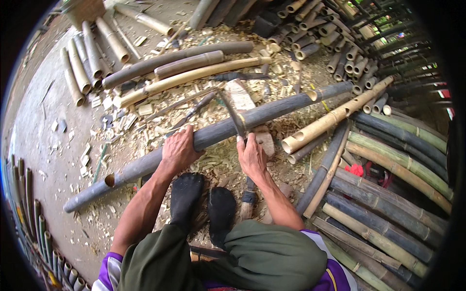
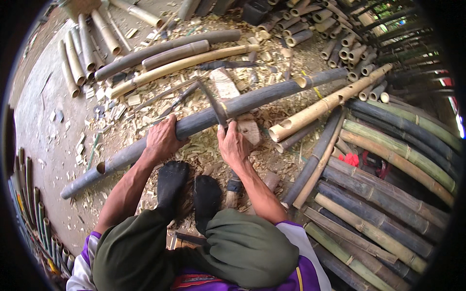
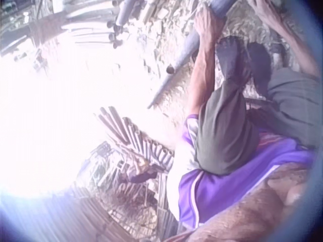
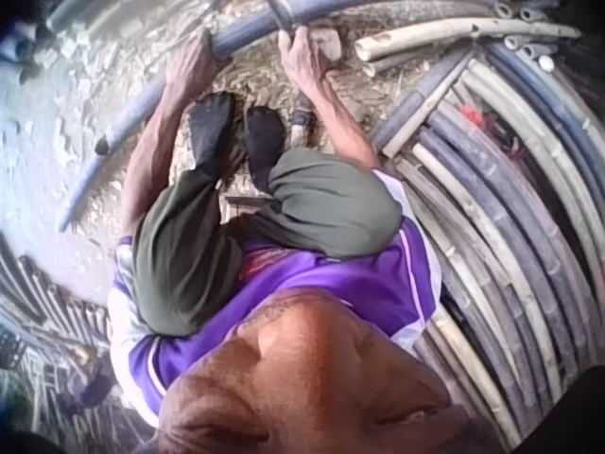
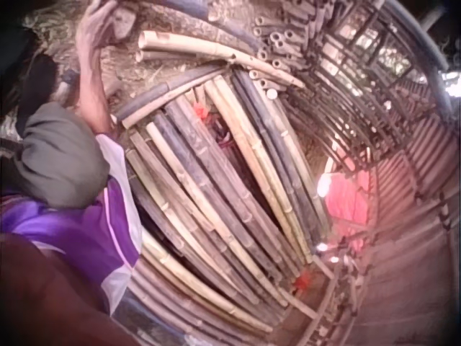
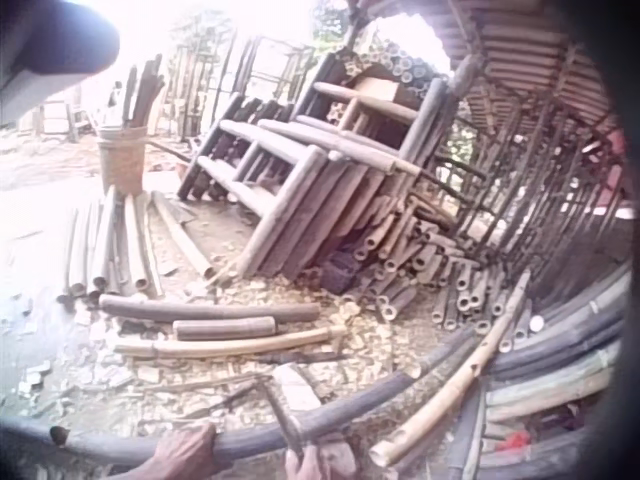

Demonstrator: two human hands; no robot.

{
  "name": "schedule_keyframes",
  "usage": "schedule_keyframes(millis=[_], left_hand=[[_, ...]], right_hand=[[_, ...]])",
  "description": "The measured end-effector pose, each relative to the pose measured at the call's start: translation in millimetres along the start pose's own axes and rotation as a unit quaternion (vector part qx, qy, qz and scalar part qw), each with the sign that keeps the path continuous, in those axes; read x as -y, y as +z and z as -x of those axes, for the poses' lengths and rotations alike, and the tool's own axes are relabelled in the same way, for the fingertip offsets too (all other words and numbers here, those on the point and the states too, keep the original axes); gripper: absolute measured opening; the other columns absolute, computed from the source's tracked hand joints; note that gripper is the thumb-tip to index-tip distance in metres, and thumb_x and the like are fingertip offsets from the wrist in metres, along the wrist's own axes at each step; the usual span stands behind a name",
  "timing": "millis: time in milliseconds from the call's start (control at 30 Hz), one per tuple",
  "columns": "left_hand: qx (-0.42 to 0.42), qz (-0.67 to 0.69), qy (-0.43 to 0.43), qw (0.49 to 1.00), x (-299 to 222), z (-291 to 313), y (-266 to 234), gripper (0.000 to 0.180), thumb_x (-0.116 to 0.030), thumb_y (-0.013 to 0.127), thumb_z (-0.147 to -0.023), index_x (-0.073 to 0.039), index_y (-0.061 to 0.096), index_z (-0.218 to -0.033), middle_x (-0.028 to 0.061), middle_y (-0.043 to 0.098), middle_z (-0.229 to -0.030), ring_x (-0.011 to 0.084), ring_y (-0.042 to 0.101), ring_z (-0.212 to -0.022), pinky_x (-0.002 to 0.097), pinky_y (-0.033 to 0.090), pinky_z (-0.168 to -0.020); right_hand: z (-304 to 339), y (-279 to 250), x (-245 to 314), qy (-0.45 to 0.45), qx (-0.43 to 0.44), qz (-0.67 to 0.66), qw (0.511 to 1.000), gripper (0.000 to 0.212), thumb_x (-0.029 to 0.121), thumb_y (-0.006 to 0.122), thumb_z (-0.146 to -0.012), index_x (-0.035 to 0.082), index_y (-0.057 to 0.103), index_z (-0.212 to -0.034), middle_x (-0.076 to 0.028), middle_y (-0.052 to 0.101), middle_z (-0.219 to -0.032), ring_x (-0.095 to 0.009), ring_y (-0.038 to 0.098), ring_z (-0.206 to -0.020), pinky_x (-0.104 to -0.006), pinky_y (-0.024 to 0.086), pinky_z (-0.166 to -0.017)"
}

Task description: The person sits on the floor and uses a knife and a wooden mallet to carve and shape a long bamboo pole. They repeatedly strike the knife with the mallet to cut into the bamboo and then use the knife to shave and smooth the surface.

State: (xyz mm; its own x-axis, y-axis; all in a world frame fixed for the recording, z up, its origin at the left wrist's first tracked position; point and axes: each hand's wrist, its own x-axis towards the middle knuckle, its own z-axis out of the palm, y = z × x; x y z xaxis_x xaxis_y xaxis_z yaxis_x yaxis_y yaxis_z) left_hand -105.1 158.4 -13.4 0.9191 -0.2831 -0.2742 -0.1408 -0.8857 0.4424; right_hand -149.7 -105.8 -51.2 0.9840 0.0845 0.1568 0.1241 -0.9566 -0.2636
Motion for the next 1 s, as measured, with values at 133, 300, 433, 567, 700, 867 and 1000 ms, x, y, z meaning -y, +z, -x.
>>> schedule_keyframes(millis=[133,300,433,567,700,867,1000], left_hand=[[0.019,0.021,-0.004,1.000,4.4,-2.9,-2.1,0.056,-0.036,0.087,-0.076,-0.006,0.059,-0.114,0.0211,0.072,-0.101,0.0413,0.071,-0.096,0.0523,0.055,-0.086],[0.028,0.045,0.015,0.998,11.0,-7.5,-7.9,0.059,-0.033,0.089,-0.068,-0.004,0.065,-0.114,0.0221,0.064,-0.119,0.0384,0.067,-0.112,0.0498,0.056,-0.093],[0.050,0.041,0.001,0.998,12.4,-13.6,-2.5,0.067,-0.034,0.089,-0.064,-0.002,0.065,-0.118,0.0233,0.056,-0.130,0.0395,0.060,-0.123,0.0517,0.055,-0.098],[0.003,-0.004,-0.007,1.000,7.3,-7.3,4.7,0.079,-0.039,0.090,-0.067,-0.001,0.057,-0.128,0.0196,0.057,-0.125,0.0355,0.060,-0.119,0.0492,0.052,-0.099],[-0.169,-0.100,0.024,0.980,-3.7,15.3,43.5,0.084,-0.046,0.089,-0.071,-0.004,0.051,-0.131,0.0174,0.058,-0.119,0.0325,0.060,-0.114,0.0465,0.047,-0.101],[-0.099,-0.094,0.007,0.991,6.7,1.0,39.8,0.072,-0.040,0.088,-0.072,-0.005,0.052,-0.124,0.0117,0.061,-0.113,0.0298,0.061,-0.114,0.0460,0.047,-0.099],[-0.080,-0.007,0.010,0.997,12.1,-1.5,29.0,0.066,-0.033,0.091,-0.068,-0.006,0.059,-0.120,0.0129,0.060,-0.114,0.0331,0.060,-0.115,0.0475,0.052,-0.097]], right_hand=[[-4.9,-6.6,2.9,0.088,0.103,-0.042,0.990,0.041,0.044,0.047,-0.110,0.004,0.053,-0.104,-0.005,0.058,-0.065,-0.019,0.053,-0.047,-0.0384,0.048,-0.042],[7.8,-12.3,27.0,-0.018,0.042,0.012,0.999,0.035,0.038,0.049,-0.110,0.004,0.054,-0.102,-0.012,0.062,-0.065,-0.030,0.063,-0.054,-0.0500,0.049,-0.050],[-5.8,-18.7,20.0,0.223,0.140,-0.116,0.958,0.041,0.042,0.048,-0.110,0.003,0.053,-0.102,-0.014,0.065,-0.068,-0.032,0.064,-0.055,-0.0485,0.050,-0.050],[-0.1,-25.7,22.2,0.117,0.121,-0.004,0.986,0.045,0.044,0.043,-0.112,0.001,0.055,-0.102,-0.012,0.065,-0.068,-0.029,0.063,-0.055,-0.0461,0.049,-0.050],[-26.9,-43.1,-5.6,0.251,0.150,-0.027,0.956,0.052,0.045,0.038,-0.113,-0.003,0.055,-0.110,-0.014,0.071,-0.075,-0.035,0.070,-0.061,-0.0475,0.054,-0.053],[-22.2,-35.1,-3.4,0.218,0.135,0.020,0.966,0.051,0.046,0.039,-0.112,-0.003,0.054,-0.109,-0.019,0.068,-0.075,-0.037,0.070,-0.065,-0.0537,0.055,-0.060],[-10.2,-40.0,14.1,0.124,0.154,-0.058,0.979,0.047,0.044,0.043,-0.111,-0.001,0.052,-0.105,-0.022,0.066,-0.074,-0.042,0.066,-0.064,-0.0539,0.051,-0.057]])
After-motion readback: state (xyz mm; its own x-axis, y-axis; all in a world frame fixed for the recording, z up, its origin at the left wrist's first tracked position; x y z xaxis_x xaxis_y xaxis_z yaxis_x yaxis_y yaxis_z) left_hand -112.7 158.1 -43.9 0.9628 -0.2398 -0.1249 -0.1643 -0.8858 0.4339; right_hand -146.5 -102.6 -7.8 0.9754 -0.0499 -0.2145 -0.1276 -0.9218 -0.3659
